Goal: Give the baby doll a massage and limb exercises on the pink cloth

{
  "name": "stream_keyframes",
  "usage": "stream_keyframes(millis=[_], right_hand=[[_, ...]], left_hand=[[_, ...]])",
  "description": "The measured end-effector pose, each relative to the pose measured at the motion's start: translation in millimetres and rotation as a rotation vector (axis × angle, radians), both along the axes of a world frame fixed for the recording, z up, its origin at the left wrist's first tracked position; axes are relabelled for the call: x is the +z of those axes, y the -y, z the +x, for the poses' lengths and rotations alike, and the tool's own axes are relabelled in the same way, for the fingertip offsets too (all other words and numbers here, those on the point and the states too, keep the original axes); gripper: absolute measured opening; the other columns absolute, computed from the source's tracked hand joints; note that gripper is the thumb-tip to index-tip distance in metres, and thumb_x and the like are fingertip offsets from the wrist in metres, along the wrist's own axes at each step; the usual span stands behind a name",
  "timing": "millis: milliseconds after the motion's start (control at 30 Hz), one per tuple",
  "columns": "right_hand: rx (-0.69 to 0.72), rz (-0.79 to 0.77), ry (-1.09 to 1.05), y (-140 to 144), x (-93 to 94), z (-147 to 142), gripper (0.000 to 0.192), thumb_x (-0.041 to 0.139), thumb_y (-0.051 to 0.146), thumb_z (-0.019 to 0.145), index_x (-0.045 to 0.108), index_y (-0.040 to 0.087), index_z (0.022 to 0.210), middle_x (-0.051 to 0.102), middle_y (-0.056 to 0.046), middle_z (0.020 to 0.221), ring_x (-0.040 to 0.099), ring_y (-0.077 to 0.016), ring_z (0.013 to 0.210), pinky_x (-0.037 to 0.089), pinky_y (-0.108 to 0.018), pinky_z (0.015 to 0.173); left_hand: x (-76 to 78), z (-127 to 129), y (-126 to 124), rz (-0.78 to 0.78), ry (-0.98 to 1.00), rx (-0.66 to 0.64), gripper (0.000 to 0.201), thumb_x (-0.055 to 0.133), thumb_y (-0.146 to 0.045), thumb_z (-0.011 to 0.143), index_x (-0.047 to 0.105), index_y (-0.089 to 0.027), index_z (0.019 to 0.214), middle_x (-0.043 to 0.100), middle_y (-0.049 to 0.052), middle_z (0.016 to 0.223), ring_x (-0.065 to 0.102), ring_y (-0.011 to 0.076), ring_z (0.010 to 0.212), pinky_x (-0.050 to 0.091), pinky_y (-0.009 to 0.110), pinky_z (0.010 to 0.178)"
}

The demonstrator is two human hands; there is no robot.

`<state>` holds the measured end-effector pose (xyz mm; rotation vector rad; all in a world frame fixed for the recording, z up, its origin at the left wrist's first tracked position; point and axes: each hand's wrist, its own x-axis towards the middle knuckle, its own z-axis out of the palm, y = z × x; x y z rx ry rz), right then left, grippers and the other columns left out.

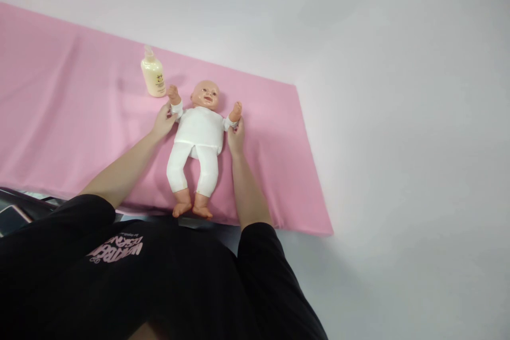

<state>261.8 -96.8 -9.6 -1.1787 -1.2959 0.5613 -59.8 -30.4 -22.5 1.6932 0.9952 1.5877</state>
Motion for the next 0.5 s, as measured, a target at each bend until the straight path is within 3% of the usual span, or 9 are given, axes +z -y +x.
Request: stream_keyframes(millis=[100, 267, 500], right_hand=[[-0.043, -0.008, -0.031, 0.8, 1.9, -0.8, 0.061, 0.066, 0.035, 0.085, 0.058, 0.022, 0.144, 0.068, -0.016, 0.156, 0.067, -0.0315, 0.143, 0.052, -0.056, 0.131], [-0.034, 0.005, 0.003, -0.3, -0.3, 0.2, 0.062, 0.066, 0.036, 0.089, 0.056, 0.022, 0.15, 0.066, -0.017, 0.16, 0.065, -0.0327, 0.147, 0.05, -0.059, 0.133], [-0.038, -0.018, 0.015, -1.7, -2.1, 0.6, 0.062, 0.064, 0.037, 0.092, 0.055, 0.021, 0.151, 0.066, -0.018, 0.159, 0.065, -0.0339, 0.149, 0.051, -0.063, 0.132]], left_hand=[[-0.5, -0.6, -0.6, 0.005, 0.0, -0.003, 0.069, 0.084, -0.069, 0.092, 0.071, -0.022, 0.141, 0.079, 0.013, 0.12, 0.079, 0.0338, 0.116, 0.064, 0.047, 0.108], [-0.6, -0.6, -1.1, 0.014, 0.001, -0.034, 0.064, 0.084, -0.066, 0.094, 0.071, -0.023, 0.14, 0.078, 0.01, 0.113, 0.079, 0.032, 0.112, 0.065, 0.047, 0.105], [-2.9, -0.8, -2.4, 0.003, -0.014, 0.005, 0.068, 0.084, -0.063, 0.094, 0.069, -0.022, 0.145, 0.078, 0.012, 0.117, 0.079, 0.034, 0.116, 0.064, 0.047, 0.107]])
